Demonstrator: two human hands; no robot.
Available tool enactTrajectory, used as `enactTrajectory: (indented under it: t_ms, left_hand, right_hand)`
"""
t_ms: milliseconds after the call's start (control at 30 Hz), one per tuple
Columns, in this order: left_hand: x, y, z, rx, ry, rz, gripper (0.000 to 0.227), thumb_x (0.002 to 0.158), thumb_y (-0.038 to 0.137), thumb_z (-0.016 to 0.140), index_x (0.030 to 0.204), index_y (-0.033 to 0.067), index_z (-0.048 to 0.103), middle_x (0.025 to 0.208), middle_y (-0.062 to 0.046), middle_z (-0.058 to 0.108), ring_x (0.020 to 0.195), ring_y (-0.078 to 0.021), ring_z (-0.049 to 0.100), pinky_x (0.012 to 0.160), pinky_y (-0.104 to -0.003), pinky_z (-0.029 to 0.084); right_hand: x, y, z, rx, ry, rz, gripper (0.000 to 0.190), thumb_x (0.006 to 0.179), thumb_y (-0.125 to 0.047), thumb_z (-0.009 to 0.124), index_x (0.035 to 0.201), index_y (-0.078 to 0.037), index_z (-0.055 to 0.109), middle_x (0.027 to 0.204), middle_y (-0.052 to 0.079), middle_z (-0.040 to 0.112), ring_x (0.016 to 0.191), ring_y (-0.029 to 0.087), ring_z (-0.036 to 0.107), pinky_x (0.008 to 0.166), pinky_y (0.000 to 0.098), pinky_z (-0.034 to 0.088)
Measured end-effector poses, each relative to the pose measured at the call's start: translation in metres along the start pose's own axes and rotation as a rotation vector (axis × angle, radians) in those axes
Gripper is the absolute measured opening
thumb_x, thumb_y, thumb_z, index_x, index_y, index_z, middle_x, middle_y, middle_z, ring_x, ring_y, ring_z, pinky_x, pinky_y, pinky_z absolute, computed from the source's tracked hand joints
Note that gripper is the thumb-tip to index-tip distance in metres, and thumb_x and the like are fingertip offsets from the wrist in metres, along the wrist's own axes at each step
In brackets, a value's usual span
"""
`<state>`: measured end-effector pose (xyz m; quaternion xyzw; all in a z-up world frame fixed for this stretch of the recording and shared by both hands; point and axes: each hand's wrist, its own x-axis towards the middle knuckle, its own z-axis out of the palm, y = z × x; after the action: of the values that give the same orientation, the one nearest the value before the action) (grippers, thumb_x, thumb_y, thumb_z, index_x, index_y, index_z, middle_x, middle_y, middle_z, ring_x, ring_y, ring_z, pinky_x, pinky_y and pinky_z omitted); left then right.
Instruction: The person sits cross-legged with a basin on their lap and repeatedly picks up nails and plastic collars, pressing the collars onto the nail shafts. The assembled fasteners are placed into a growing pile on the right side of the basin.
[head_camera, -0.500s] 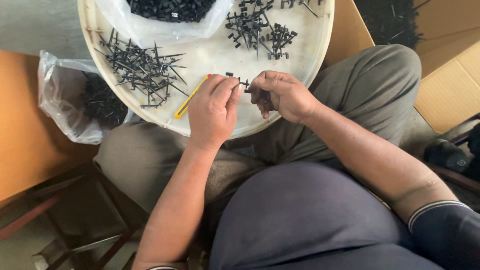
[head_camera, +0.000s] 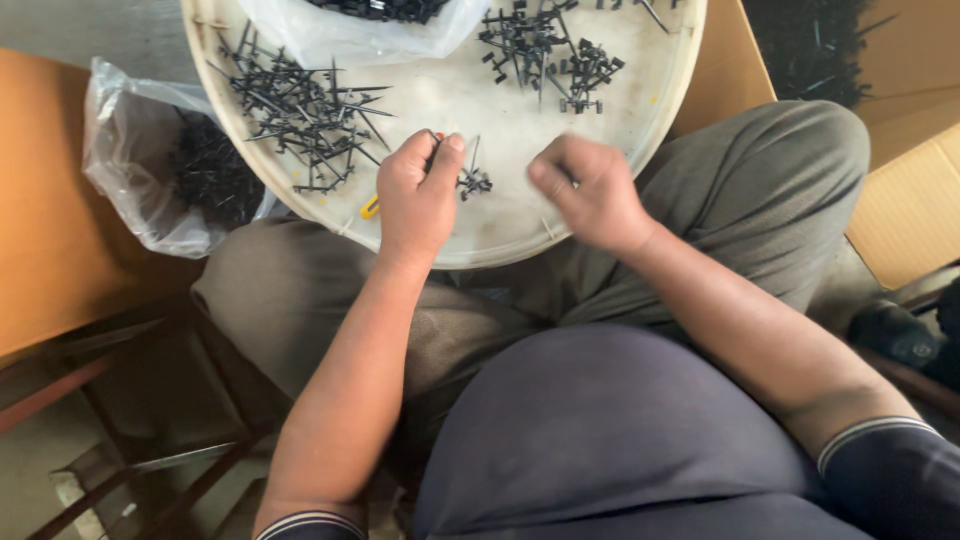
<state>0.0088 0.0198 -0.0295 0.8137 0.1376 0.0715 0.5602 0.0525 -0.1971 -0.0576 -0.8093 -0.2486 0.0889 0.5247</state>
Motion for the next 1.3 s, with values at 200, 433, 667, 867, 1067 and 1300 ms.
enactTrajectory:
  t_ms: [200, 433, 667, 867, 1067, 1300]
  left_hand:
    - [-0.012, 0.023, 0.006, 0.162, -0.01, 0.274, 0.026, 0.103, 0.019, 0.069, 0.085, 0.0024, 0.062, 0.068, -0.009, 0.058, 0.058, -0.024, 0.055, 0.057, -0.035, 0.041]
    - [-0.015, 0.033, 0.002, 0.296, -0.016, 0.411, 0.023, 0.102, 0.017, 0.072, 0.085, 0.0041, 0.062, 0.078, -0.007, 0.063, 0.068, -0.0276, 0.061, 0.061, -0.039, 0.046]
    - [-0.017, 0.036, 0.004, 0.292, -0.124, 0.508, 0.017, 0.1, 0.016, 0.073, 0.089, 0.0057, 0.065, 0.078, -0.006, 0.061, 0.068, -0.0272, 0.061, 0.059, -0.039, 0.044]
    - [-0.013, 0.04, 0.005, 0.275, -0.068, 0.499, 0.017, 0.1, 0.015, 0.074, 0.09, 0.0053, 0.065, 0.078, -0.005, 0.059, 0.067, -0.0266, 0.059, 0.061, -0.039, 0.045]
    - [-0.015, 0.035, 0.002, 0.362, -0.007, 0.506, 0.016, 0.099, 0.017, 0.074, 0.089, 0.0073, 0.065, 0.078, -0.005, 0.058, 0.069, -0.0268, 0.06, 0.06, -0.039, 0.046]
    - [-0.016, 0.028, 0.007, 0.474, -0.067, 0.494, 0.025, 0.1, 0.021, 0.07, 0.081, 0.0087, 0.06, 0.076, -0.005, 0.06, 0.07, -0.0284, 0.063, 0.058, -0.042, 0.046]
  right_hand:
    - [0.009, 0.017, -0.003, 1.196, -0.289, 0.579, 0.025, 0.094, -0.014, 0.066, 0.114, -0.002, 0.059, 0.102, 0.01, 0.067, 0.084, 0.02, 0.067, 0.067, 0.0346, 0.056]
    - [0.007, 0.005, 0.005, 0.814, -0.252, 0.341, 0.025, 0.102, -0.022, 0.069, 0.118, -0.004, 0.061, 0.104, 0.005, 0.064, 0.083, 0.012, 0.061, 0.071, 0.031, 0.056]
    - [0.004, 0.014, 0.011, 0.245, -0.153, 0.285, 0.024, 0.109, -0.023, 0.064, 0.095, -0.004, 0.061, 0.078, 0.004, 0.061, 0.073, 0.011, 0.053, 0.063, 0.0304, 0.048]
    - [0.013, 0.019, 0.0, 1.138, -0.149, 0.718, 0.021, 0.106, -0.022, 0.053, 0.091, -0.008, 0.057, 0.08, 0.006, 0.061, 0.067, 0.016, 0.057, 0.056, 0.0307, 0.048]
    - [0.012, 0.009, 0.003, 1.016, -0.322, 0.704, 0.024, 0.104, -0.025, 0.049, 0.103, -0.006, 0.064, 0.087, 0.006, 0.065, 0.07, 0.014, 0.06, 0.058, 0.0296, 0.051]
    - [0.007, 0.005, 0.01, 0.65, -0.42, 0.532, 0.029, 0.106, -0.032, 0.057, 0.099, -0.004, 0.064, 0.079, 0.0, 0.061, 0.067, 0.006, 0.055, 0.055, 0.0248, 0.047]
